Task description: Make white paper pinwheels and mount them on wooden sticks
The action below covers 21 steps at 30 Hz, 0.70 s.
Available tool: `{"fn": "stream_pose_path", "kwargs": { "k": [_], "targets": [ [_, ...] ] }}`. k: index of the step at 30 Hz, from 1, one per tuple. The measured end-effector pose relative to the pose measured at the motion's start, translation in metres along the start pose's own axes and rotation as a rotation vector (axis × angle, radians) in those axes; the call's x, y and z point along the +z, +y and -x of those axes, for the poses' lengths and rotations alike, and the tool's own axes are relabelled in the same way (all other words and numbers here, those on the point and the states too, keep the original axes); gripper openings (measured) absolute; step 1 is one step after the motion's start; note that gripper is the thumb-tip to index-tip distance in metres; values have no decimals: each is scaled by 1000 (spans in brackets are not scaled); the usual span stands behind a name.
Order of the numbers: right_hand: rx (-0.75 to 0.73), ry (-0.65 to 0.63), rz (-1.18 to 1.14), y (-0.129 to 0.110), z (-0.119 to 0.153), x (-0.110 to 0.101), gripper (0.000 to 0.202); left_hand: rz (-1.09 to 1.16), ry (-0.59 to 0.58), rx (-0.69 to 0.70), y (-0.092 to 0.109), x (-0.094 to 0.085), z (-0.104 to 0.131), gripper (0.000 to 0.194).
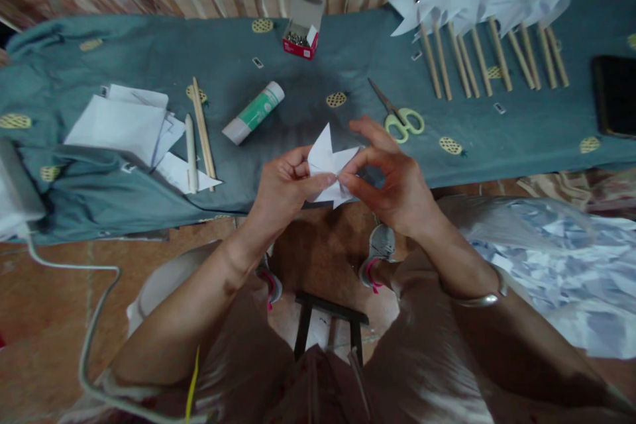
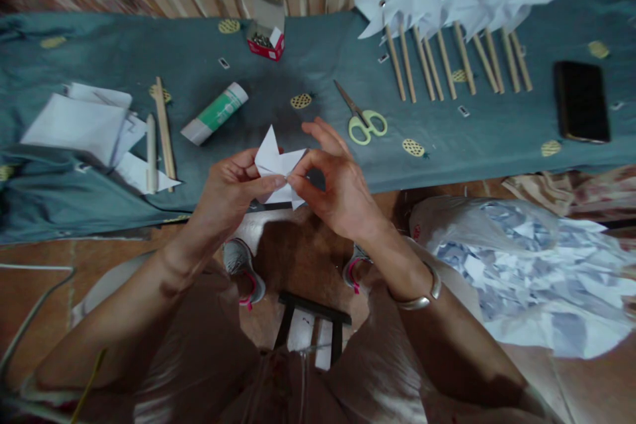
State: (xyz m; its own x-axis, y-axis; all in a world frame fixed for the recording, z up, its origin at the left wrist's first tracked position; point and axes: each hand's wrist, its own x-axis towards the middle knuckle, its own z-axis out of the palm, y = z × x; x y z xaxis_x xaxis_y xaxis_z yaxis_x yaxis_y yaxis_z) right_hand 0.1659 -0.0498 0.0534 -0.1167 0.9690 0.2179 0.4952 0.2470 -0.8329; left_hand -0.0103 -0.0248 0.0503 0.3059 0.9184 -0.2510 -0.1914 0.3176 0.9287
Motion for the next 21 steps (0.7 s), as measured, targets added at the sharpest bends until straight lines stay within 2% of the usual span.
{"fn": "stream_pose_path", "kwargs": {
  "k": [21],
  "targets": [
    [33, 53, -50, 5, -1, 5, 3, 13, 17, -9, -2, -2, 0, 34]
  ]
}}
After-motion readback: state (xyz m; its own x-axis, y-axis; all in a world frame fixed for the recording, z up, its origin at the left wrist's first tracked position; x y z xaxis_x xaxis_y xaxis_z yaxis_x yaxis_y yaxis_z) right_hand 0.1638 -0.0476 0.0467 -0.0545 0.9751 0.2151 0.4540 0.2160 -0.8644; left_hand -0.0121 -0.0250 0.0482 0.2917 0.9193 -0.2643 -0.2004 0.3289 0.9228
